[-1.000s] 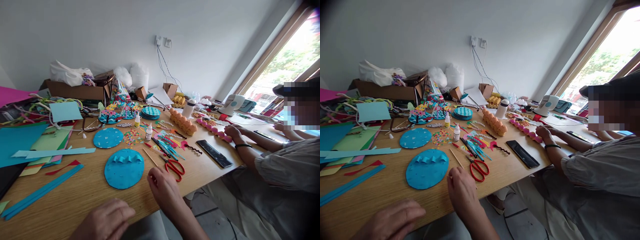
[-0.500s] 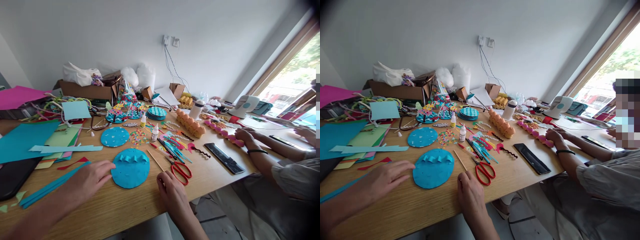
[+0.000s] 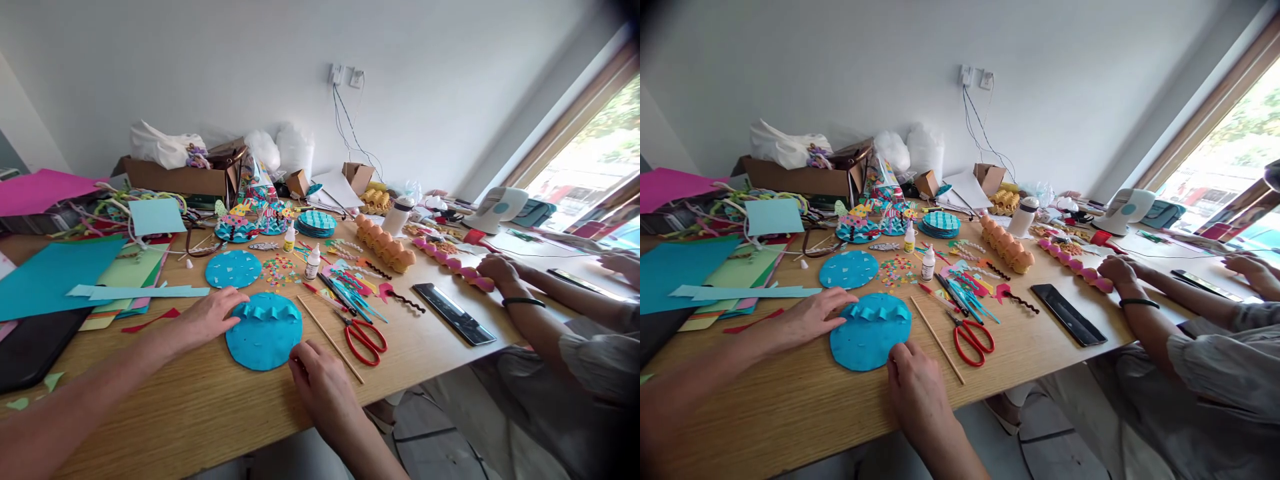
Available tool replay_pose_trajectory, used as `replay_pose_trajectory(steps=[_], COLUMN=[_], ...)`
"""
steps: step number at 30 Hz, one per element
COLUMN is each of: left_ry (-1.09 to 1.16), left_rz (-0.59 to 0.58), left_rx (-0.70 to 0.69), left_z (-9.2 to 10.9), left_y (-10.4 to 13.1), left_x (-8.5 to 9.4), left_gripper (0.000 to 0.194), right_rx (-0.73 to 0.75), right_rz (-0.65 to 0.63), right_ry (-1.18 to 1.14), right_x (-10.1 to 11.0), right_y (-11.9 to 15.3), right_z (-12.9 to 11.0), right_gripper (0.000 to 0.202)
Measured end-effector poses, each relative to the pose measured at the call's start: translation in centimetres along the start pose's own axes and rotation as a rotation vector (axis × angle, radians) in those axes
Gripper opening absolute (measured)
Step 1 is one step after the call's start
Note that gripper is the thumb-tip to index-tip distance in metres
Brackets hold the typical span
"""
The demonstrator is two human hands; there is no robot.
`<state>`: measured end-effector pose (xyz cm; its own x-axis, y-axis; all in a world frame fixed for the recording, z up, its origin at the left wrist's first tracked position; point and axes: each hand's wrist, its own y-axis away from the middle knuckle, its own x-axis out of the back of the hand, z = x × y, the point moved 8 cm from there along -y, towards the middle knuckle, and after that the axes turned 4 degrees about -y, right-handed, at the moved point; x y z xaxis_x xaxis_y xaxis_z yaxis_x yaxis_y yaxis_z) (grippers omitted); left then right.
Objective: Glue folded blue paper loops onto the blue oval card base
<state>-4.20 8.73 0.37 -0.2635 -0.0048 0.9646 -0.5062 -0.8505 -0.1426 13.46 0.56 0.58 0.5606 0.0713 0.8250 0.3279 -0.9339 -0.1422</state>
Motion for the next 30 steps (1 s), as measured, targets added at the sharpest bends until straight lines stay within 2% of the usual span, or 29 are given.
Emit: replay_pose_trajectory(steps=[3,5,10,13,15,19,22,25,30], left_ry=[0.035,0.05,0.064,0.075,0.083,0.106,0.109,0.086,0.046], left_rz=[0.048,0.076,0.125,0.132,0.141,0.142,0.127,0.125,0.102], left_rx=[-0.015,-0.012,-0.021,-0.04,-0.047,-0.091,-0.122,-0.137,-0.128], left_z=[0.1,0.0,-0.2,-0.2,-0.2,0.3,0.8,1.0,1.0], left_y=[0.1,0.1,0.0,-0.1,-0.1,0.1,0.3,0.4,0.2], left_x=[-0.3,-0.6,-1.1,-1.3,-1.3,-1.0,-0.8,-0.7,-0.9], left_gripper=[0.03,0.03,0.03,0.031,0.033,0.035,0.032,0.029,0.026], right_rx=[0.029,0.034,-0.101,-0.147,-0.136,-0.1,-0.113,-0.161,-0.287], right_rz=[-0.037,-0.02,0.211,0.256,0.255,0.206,0.229,0.234,0.117], right_ry=[-0.009,0.005,0.161,0.224,0.206,0.143,0.18,0.252,0.322], right_x=[-0.9,-0.7,3.1,4.5,4.6,3.3,3.3,3.7,3.2], right_y=[0.0,0.1,0.5,0.7,0.8,0.8,1.0,1.1,0.7], right_z=[-0.8,-0.7,3.1,4.8,4.8,4.1,4.2,5.0,6.1], right_gripper=[0.014,0.014,0.013,0.01,0.01,0.008,0.008,0.009,0.009])
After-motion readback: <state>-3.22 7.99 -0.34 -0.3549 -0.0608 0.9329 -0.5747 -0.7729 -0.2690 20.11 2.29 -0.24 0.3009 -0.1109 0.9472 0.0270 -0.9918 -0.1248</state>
